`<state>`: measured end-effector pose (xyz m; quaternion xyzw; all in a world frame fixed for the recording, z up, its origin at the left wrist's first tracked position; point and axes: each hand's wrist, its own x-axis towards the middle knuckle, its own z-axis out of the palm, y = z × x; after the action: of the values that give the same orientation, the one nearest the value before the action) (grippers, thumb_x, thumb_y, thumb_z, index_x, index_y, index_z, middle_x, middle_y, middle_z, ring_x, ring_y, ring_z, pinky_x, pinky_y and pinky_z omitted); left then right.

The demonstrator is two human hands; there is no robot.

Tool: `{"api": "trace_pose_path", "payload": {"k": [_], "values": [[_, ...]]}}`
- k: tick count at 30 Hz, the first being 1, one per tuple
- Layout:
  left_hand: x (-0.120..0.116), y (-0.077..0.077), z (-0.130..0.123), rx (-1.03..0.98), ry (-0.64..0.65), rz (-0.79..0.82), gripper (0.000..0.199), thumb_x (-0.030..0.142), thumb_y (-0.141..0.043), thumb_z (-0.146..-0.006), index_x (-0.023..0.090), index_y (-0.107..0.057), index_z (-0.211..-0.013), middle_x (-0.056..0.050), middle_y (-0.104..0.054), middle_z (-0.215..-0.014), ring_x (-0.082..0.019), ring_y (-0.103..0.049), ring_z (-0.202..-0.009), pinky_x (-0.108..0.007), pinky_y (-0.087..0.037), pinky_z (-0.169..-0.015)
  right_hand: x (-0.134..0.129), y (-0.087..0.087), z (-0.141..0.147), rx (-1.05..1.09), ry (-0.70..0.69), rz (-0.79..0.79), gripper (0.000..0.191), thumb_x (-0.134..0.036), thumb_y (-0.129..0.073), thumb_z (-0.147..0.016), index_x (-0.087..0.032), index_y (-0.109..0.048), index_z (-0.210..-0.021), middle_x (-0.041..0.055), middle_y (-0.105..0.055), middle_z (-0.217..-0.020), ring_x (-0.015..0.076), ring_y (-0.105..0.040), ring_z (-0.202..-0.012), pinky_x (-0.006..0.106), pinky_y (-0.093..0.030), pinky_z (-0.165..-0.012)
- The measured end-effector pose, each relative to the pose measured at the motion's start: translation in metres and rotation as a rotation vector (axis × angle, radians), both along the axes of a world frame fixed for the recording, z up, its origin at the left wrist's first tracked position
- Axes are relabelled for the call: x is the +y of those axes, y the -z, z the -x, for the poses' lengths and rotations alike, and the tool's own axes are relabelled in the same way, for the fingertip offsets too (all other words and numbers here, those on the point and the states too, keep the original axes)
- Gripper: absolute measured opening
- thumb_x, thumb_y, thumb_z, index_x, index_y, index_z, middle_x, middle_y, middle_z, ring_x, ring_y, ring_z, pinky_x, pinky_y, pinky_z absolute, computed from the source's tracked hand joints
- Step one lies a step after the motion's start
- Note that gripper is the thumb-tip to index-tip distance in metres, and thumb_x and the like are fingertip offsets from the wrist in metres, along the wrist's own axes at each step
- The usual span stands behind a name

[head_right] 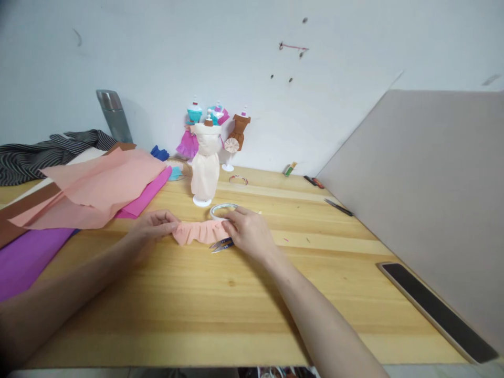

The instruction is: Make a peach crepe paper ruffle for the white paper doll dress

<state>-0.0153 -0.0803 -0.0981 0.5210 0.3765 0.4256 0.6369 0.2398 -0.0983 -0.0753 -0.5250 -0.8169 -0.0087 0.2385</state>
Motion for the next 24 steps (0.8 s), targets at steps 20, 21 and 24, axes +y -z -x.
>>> {"api": "trace_pose_path", "payload": {"k": [20,21,24], "values": [[0.029,-0.007,-0.010,0.131,-0.094,0.199,0.031,0.029,-0.077,-0.064,0.012,-0.065,-0.087,-0.006,-0.069,-0.067,-0.015,-0.066,-0.060,-0.026,-0.052,-0.061,0.015,0.008,-0.014,0.049,0.167,0.001,0.021,-0.023,-0.051,-0.084,-0.019,-0.071,-0.088,0.0053,-0.067,-0.086,0.0158,-0.060,-0.069,0.026,-0.040,-0.061],[0.032,-0.008,-0.010,0.151,-0.116,0.194,0.030,0.027,-0.076,-0.064,0.012,-0.064,-0.087,-0.006,-0.069,-0.065,-0.015,-0.065,-0.058,-0.026,-0.052,-0.060,0.016,0.009,-0.017,0.049,0.165,0.000,0.020,-0.023,-0.051,-0.083,-0.019,-0.071,-0.087,0.0052,-0.067,-0.085,0.0156,-0.059,-0.068,0.026,-0.040,-0.060],[0.039,-0.013,-0.010,0.192,-0.161,0.154,0.024,0.022,-0.074,-0.066,0.012,-0.063,-0.085,-0.005,-0.069,-0.066,-0.014,-0.065,-0.061,-0.024,-0.051,-0.060,0.021,0.012,-0.026,0.053,0.140,0.008,0.020,-0.022,-0.051,-0.082,-0.019,-0.071,-0.088,0.0048,-0.067,-0.087,0.0146,-0.058,-0.066,0.026,-0.041,-0.061]]}}
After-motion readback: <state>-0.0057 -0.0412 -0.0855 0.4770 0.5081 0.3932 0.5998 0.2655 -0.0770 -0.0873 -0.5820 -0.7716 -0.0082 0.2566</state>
